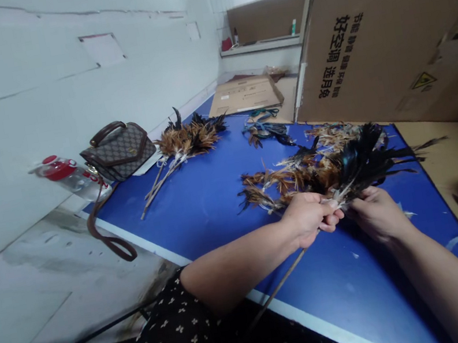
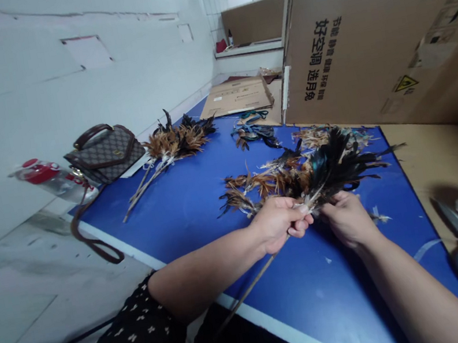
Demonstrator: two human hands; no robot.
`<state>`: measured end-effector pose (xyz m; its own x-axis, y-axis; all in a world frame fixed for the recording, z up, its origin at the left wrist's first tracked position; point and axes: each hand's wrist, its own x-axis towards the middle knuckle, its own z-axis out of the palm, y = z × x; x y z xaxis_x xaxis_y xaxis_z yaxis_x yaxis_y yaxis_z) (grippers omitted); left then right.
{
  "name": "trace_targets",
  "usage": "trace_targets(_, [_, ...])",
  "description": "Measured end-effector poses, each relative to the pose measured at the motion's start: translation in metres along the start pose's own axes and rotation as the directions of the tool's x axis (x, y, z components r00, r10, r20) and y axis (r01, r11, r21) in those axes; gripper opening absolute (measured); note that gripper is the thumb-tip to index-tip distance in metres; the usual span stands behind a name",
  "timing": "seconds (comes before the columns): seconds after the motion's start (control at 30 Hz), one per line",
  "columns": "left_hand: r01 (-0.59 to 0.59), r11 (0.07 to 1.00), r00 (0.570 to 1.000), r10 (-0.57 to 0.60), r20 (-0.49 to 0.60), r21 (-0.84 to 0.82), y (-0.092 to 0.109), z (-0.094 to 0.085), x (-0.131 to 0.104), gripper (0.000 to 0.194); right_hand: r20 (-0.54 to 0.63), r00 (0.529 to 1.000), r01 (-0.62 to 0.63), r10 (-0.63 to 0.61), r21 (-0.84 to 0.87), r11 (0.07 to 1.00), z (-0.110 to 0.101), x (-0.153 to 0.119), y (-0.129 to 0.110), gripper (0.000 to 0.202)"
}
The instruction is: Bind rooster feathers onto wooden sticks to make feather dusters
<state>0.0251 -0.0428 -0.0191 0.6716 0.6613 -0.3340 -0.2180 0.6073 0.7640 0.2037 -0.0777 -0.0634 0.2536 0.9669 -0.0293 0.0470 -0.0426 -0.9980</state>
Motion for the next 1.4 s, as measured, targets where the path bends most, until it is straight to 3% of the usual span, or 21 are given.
trace_targets(0.1, [-0.012, 1.000, 1.000, 0.012, -0.012, 0.005, -0.002, 0.000, 0.001, 0.014, 0.004, 1.000, 0.001, -0.001, 0.011, 1.000, -0.001, 0.001, 0.002, 0.030])
trace_targets(0.27, [-0.083, 0.996, 0.996, 0.084, -0.029, 0.011, -0.005, -0.001, 0.002, 0.039, 0.023, 1.000, 0.001, -0.001, -0.037, 0.999, -0.001, 0.002, 0.004, 0.036])
trace_targets(0.5, [-0.133, 0.991, 0.991, 0.133, -0.033, 0.007, -0.010, -0.002, 0.004, 0.035, 0.033, 0.999, 0.027, -0.027, -0.001, 1.000, 0.002, 0.001, 0.003, 0.038])
trace_targets(0.97, [-0.161, 0.987, 0.985, 0.160, -0.058, -0.001, -0.010, -0.003, 0.006, 0.026, -0.079, 0.995, 0.065, -0.062, 0.044, 0.997, 0.000, 0.003, 0.009, 0.031])
trace_targets(1.2, [-0.189, 0.982, 0.979, 0.189, -0.071, 0.007, -0.007, -0.004, 0.008, 0.030, -0.047, 0.995, 0.083, -0.086, -0.050, 0.995, -0.003, 0.002, 0.009, 0.038])
trace_targets(1.4, [-0.226, 0.971, 0.959, 0.236, -0.158, 0.079, -0.004, -0.006, 0.010, 0.024, 0.103, 0.982, 0.184, -0.160, -0.296, 0.937, -0.009, -0.017, -0.010, 0.049])
